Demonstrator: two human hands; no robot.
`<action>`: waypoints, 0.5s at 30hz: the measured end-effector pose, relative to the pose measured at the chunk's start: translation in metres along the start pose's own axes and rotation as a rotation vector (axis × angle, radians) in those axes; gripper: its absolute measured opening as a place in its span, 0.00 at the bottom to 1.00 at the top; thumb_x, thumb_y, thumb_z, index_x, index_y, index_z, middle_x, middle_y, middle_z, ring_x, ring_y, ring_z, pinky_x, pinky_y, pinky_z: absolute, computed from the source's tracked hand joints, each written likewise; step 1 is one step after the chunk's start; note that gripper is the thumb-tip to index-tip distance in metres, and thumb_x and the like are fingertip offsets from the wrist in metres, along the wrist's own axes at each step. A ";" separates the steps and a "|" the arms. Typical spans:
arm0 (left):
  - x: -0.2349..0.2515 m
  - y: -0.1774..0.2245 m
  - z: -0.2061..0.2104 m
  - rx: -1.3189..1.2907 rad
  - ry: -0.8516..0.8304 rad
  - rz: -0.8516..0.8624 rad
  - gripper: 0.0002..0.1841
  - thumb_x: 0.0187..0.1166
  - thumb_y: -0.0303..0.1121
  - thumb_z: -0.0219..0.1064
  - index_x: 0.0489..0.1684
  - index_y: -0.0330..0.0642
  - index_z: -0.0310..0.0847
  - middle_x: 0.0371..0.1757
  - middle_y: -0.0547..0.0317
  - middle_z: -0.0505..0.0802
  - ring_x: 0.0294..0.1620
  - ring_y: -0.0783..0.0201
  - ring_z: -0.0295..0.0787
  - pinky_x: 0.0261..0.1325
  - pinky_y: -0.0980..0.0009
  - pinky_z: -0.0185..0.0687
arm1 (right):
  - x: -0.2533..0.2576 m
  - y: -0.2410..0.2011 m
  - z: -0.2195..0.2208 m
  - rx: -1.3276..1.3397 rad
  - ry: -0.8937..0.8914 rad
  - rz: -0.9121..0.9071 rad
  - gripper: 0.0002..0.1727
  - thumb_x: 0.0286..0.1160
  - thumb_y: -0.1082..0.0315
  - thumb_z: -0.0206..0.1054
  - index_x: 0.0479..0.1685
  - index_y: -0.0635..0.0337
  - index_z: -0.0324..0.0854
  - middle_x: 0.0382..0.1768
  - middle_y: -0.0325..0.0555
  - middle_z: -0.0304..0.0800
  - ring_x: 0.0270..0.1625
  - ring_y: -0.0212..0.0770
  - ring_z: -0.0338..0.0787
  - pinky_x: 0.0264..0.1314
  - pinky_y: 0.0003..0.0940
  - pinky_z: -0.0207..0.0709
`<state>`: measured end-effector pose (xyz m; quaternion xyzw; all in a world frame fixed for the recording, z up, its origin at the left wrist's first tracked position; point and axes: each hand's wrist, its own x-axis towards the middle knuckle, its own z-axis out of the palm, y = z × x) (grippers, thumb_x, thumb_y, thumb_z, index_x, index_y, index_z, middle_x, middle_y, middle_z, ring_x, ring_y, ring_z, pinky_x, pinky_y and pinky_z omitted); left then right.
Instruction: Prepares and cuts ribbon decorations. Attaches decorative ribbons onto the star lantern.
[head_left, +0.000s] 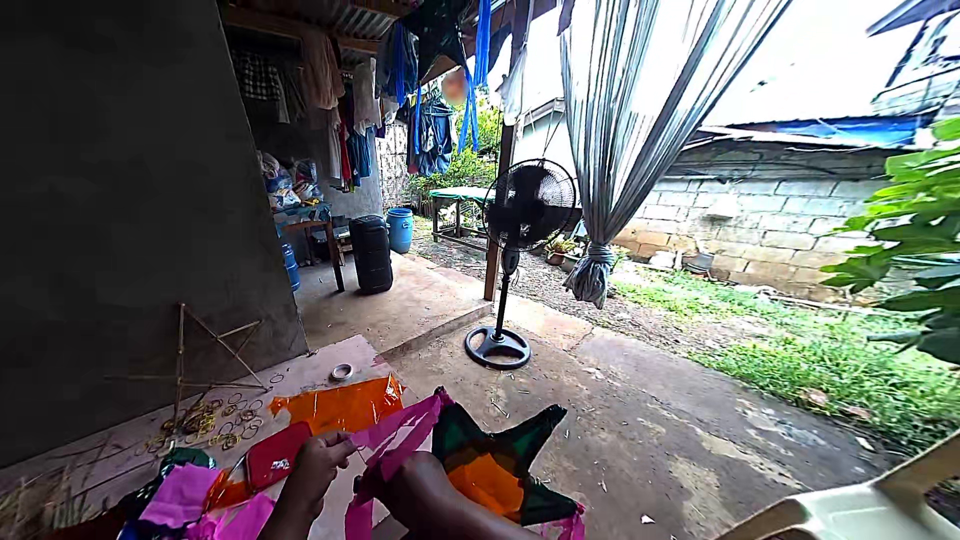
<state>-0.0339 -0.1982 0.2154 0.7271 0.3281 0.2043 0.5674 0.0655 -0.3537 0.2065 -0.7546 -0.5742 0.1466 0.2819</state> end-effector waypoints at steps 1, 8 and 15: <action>-0.001 0.001 0.000 -0.026 0.011 0.010 0.04 0.80 0.23 0.68 0.34 0.35 0.87 0.20 0.65 0.84 0.17 0.76 0.73 0.22 0.82 0.65 | 0.001 0.002 0.003 0.021 0.025 -0.005 0.17 0.86 0.58 0.62 0.52 0.60 0.91 0.52 0.56 0.94 0.59 0.58 0.92 0.61 0.65 0.80; 0.000 0.010 0.000 -0.061 0.076 0.070 0.05 0.81 0.26 0.70 0.35 0.36 0.88 0.23 0.63 0.89 0.21 0.75 0.80 0.26 0.80 0.71 | 0.003 0.005 0.007 0.025 0.038 -0.032 0.15 0.85 0.59 0.62 0.55 0.57 0.90 0.53 0.54 0.94 0.58 0.57 0.92 0.60 0.65 0.81; -0.008 0.021 0.005 -0.059 0.068 0.203 0.04 0.79 0.24 0.70 0.34 0.36 0.89 0.28 0.63 0.93 0.27 0.76 0.88 0.32 0.81 0.80 | 0.007 0.011 0.004 0.040 0.046 -0.028 0.15 0.85 0.59 0.63 0.55 0.56 0.91 0.52 0.54 0.94 0.58 0.56 0.92 0.60 0.65 0.81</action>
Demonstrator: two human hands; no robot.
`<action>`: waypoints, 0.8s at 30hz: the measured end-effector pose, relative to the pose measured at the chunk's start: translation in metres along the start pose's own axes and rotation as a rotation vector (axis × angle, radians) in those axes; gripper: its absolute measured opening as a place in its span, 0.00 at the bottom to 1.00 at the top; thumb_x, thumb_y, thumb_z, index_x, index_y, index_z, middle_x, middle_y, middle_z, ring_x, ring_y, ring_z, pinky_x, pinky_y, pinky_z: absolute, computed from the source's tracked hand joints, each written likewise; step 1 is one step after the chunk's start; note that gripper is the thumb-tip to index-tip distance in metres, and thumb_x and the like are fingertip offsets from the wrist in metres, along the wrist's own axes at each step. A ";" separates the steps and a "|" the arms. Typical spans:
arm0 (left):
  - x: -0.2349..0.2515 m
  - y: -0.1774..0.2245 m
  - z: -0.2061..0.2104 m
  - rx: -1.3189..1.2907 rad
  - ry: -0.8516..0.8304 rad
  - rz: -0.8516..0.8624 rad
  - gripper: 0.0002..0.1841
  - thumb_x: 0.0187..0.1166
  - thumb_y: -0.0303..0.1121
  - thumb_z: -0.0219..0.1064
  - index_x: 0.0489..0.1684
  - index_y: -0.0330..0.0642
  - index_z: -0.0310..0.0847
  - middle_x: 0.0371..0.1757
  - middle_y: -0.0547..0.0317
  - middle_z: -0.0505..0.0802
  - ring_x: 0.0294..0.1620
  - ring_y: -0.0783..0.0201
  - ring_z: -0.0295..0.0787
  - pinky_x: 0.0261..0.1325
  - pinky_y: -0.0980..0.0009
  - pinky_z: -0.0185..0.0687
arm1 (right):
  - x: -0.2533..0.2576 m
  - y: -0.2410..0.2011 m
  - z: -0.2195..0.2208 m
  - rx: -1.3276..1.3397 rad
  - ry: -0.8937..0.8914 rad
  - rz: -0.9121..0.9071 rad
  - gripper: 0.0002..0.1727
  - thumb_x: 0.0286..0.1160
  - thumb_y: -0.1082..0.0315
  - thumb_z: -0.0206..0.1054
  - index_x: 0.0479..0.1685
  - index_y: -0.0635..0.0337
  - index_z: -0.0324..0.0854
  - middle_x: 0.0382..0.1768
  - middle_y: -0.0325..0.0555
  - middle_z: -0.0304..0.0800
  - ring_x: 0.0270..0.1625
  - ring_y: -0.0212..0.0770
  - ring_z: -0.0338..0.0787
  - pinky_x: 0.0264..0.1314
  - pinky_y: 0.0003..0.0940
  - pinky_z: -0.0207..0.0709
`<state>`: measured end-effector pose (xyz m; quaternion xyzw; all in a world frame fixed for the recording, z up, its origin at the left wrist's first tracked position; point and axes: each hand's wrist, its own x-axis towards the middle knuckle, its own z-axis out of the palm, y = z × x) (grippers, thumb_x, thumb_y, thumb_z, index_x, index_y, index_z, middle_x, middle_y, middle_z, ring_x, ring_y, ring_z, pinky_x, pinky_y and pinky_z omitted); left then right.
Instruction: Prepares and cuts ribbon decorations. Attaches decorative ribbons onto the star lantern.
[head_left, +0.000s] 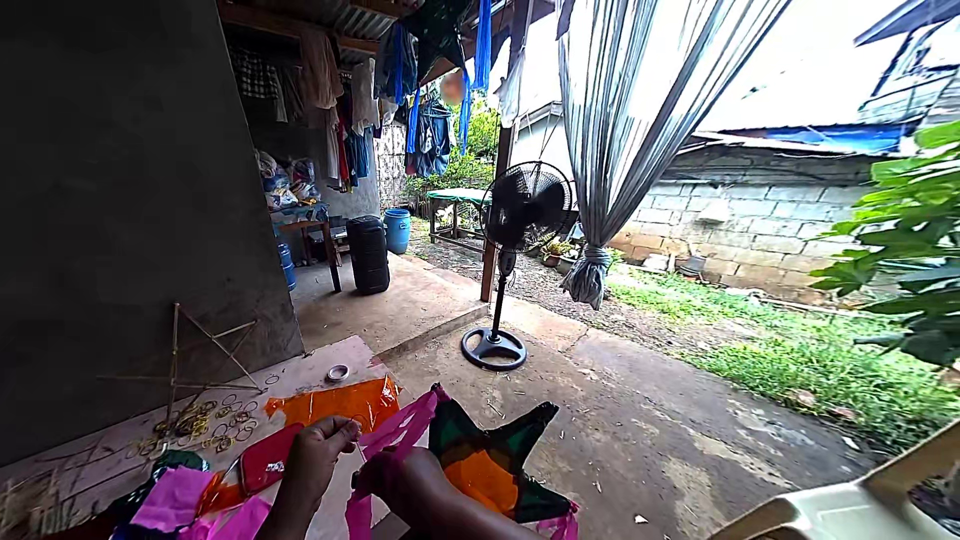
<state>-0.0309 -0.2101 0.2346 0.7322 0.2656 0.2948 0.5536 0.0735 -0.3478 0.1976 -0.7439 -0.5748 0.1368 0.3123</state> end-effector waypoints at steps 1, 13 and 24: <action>-0.001 0.001 0.001 0.007 0.003 0.014 0.04 0.79 0.24 0.71 0.34 0.36 0.89 0.27 0.63 0.93 0.27 0.76 0.88 0.33 0.81 0.81 | 0.000 0.000 0.000 0.003 0.001 0.002 0.15 0.85 0.59 0.63 0.55 0.56 0.91 0.52 0.54 0.94 0.59 0.57 0.92 0.60 0.65 0.80; 0.006 0.003 -0.008 -0.052 0.152 -0.049 0.05 0.83 0.25 0.67 0.37 0.35 0.86 0.28 0.59 0.94 0.25 0.72 0.90 0.28 0.79 0.82 | -0.005 -0.001 -0.003 -0.002 0.005 0.003 0.14 0.84 0.60 0.64 0.56 0.55 0.90 0.53 0.54 0.94 0.59 0.56 0.92 0.62 0.65 0.80; 0.011 0.011 0.002 -0.028 0.066 -0.072 0.05 0.83 0.26 0.68 0.37 0.34 0.85 0.28 0.60 0.94 0.25 0.71 0.91 0.29 0.78 0.85 | 0.000 0.002 -0.004 0.019 -0.059 0.043 0.15 0.84 0.58 0.64 0.59 0.55 0.89 0.52 0.52 0.94 0.59 0.54 0.92 0.64 0.63 0.79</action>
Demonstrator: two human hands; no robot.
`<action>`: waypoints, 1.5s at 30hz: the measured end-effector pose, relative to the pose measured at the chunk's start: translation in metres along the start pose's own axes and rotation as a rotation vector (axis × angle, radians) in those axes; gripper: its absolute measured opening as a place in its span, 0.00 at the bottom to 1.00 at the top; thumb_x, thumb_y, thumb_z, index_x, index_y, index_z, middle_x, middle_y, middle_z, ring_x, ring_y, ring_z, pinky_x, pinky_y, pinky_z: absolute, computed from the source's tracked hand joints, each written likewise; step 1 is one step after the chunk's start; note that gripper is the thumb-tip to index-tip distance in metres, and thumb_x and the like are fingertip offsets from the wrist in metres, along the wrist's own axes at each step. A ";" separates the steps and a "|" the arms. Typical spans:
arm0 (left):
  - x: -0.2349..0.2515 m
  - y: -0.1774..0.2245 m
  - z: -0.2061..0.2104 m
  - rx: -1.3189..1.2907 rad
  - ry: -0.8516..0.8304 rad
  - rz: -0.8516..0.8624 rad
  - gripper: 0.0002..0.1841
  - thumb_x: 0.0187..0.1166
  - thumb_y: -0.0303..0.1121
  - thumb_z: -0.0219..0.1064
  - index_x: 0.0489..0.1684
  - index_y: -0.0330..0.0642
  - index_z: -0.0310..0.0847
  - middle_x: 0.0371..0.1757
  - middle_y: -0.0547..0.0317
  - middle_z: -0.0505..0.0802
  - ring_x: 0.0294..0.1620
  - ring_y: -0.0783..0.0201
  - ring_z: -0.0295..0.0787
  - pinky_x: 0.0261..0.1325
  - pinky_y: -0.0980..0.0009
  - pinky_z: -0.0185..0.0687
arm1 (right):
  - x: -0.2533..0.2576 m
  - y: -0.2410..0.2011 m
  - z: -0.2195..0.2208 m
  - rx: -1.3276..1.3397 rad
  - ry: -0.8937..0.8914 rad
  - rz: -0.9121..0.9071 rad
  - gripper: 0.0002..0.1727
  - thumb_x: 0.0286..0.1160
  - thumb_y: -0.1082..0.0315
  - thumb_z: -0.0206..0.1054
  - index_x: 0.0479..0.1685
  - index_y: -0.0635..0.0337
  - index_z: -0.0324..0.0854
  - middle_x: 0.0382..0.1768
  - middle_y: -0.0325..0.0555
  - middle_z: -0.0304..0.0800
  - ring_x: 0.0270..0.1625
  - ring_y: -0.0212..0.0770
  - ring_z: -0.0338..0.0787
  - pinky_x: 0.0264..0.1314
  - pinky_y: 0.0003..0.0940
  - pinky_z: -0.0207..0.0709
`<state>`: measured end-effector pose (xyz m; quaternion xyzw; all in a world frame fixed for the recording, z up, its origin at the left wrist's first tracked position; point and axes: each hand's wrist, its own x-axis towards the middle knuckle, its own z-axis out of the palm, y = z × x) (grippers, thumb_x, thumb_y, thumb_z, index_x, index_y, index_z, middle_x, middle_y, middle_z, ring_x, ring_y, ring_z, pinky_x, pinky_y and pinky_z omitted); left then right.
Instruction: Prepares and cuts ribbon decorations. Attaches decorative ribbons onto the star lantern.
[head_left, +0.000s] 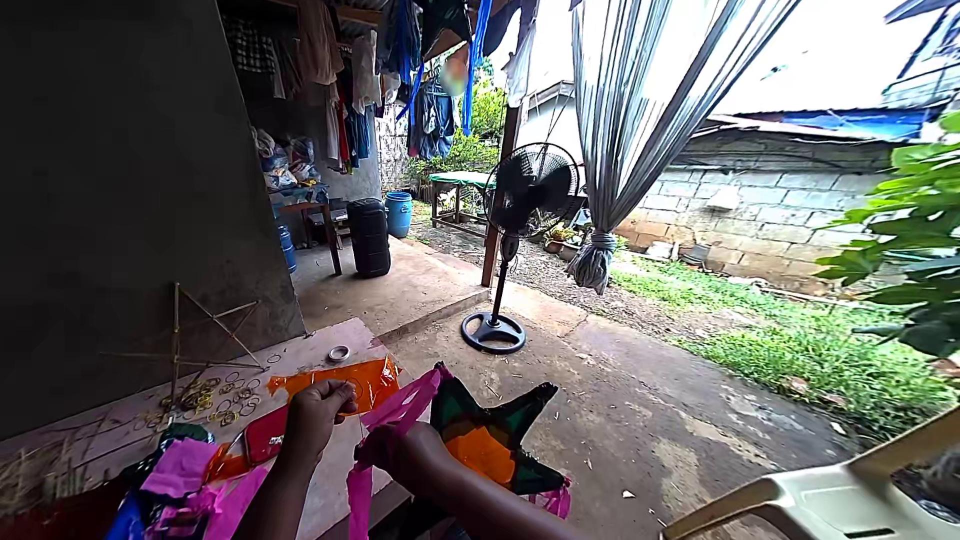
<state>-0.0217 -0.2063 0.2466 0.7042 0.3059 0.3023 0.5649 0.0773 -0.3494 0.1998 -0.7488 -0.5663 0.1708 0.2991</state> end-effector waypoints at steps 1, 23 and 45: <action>0.001 0.000 0.001 0.001 -0.006 -0.007 0.05 0.83 0.26 0.67 0.38 0.34 0.85 0.28 0.59 0.94 0.25 0.71 0.91 0.29 0.78 0.85 | 0.000 0.000 -0.001 0.005 -0.007 0.008 0.16 0.84 0.58 0.64 0.59 0.55 0.89 0.52 0.52 0.95 0.59 0.54 0.92 0.64 0.63 0.78; 0.010 0.007 -0.001 0.106 -0.095 0.049 0.07 0.83 0.29 0.68 0.42 0.31 0.85 0.32 0.57 0.93 0.30 0.72 0.90 0.37 0.76 0.85 | 0.016 0.025 -0.008 0.143 0.117 -0.094 0.09 0.77 0.61 0.74 0.46 0.56 0.92 0.39 0.44 0.94 0.43 0.46 0.92 0.51 0.60 0.84; -0.017 -0.075 -0.016 0.223 -0.109 -0.078 0.15 0.86 0.31 0.65 0.63 0.30 0.80 0.58 0.41 0.90 0.53 0.53 0.90 0.59 0.52 0.85 | 0.017 0.021 -0.006 0.064 0.088 -0.025 0.09 0.76 0.65 0.74 0.50 0.54 0.92 0.42 0.48 0.95 0.49 0.50 0.93 0.56 0.63 0.82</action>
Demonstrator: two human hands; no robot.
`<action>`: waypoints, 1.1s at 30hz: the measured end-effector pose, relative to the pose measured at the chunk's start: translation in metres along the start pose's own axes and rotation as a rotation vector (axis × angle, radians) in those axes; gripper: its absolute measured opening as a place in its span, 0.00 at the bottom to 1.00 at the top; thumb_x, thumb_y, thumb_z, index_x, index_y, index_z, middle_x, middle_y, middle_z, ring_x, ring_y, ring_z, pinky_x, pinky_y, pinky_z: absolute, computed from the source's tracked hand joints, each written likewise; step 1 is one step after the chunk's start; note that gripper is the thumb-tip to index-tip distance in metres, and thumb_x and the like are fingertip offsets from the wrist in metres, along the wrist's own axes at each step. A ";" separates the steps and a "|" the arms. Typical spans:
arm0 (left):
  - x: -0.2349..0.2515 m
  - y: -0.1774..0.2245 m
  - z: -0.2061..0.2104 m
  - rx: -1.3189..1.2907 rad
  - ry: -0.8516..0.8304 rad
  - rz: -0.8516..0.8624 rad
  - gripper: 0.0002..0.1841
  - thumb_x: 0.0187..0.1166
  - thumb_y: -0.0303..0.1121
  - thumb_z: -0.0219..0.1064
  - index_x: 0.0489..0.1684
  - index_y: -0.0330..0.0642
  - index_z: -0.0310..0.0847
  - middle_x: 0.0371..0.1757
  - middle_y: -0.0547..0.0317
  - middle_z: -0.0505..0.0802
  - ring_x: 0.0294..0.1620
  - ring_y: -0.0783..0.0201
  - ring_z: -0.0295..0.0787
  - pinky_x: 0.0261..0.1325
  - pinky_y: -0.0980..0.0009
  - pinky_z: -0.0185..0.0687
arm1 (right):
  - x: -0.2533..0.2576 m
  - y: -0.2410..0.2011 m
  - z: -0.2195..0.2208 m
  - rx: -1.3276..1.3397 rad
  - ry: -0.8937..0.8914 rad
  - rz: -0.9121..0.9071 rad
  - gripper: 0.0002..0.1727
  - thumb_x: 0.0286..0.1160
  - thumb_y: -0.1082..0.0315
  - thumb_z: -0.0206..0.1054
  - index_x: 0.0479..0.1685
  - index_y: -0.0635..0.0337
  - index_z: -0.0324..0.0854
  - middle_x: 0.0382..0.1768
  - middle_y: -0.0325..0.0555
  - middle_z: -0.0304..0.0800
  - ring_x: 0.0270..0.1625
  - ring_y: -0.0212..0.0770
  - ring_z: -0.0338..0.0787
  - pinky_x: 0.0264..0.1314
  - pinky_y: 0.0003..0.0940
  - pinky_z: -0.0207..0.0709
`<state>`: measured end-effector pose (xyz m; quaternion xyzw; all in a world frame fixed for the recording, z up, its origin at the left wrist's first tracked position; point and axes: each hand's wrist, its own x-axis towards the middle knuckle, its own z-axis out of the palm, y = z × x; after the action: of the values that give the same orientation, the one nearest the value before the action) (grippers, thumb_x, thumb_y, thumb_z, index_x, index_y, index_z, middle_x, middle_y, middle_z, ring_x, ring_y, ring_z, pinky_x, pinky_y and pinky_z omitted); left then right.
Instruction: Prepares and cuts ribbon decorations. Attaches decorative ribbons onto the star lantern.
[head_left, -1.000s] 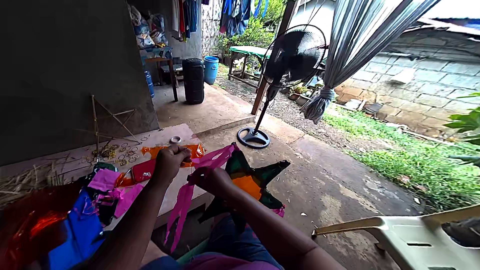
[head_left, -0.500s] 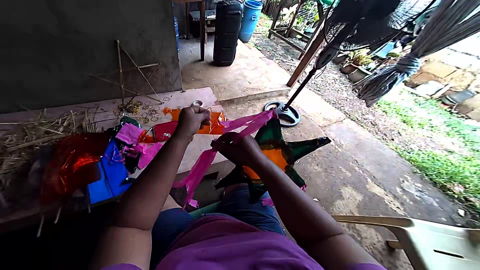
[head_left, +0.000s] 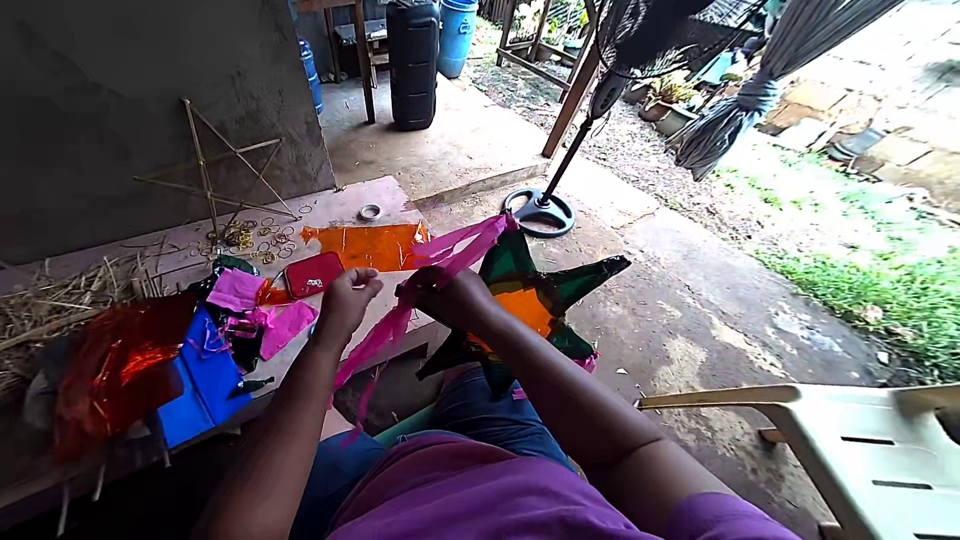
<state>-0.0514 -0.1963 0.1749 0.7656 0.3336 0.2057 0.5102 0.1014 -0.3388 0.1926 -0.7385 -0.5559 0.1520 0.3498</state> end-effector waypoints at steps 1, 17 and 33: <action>-0.012 0.007 0.000 -0.002 0.095 0.094 0.13 0.86 0.31 0.65 0.61 0.32 0.81 0.56 0.44 0.90 0.49 0.57 0.90 0.55 0.56 0.86 | 0.001 0.001 0.000 -0.002 0.004 0.006 0.09 0.76 0.65 0.74 0.50 0.54 0.92 0.43 0.48 0.95 0.50 0.50 0.93 0.56 0.63 0.82; -0.034 0.000 0.054 0.385 -0.267 -0.081 0.29 0.90 0.42 0.59 0.83 0.30 0.66 0.73 0.37 0.85 0.60 0.50 0.91 0.68 0.54 0.83 | 0.015 0.015 -0.007 0.014 -0.037 0.042 0.10 0.79 0.63 0.70 0.52 0.52 0.92 0.41 0.48 0.94 0.47 0.50 0.92 0.55 0.64 0.81; -0.010 0.006 0.073 -0.320 -0.057 -0.145 0.11 0.81 0.23 0.68 0.57 0.29 0.79 0.37 0.52 0.93 0.32 0.67 0.93 0.37 0.73 0.89 | 0.016 0.015 -0.007 -0.013 -0.003 0.009 0.08 0.78 0.68 0.70 0.50 0.55 0.92 0.42 0.53 0.94 0.49 0.56 0.92 0.55 0.65 0.81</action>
<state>-0.0086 -0.2518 0.1519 0.6539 0.3364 0.1968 0.6485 0.1215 -0.3282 0.1896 -0.7430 -0.5543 0.1510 0.3434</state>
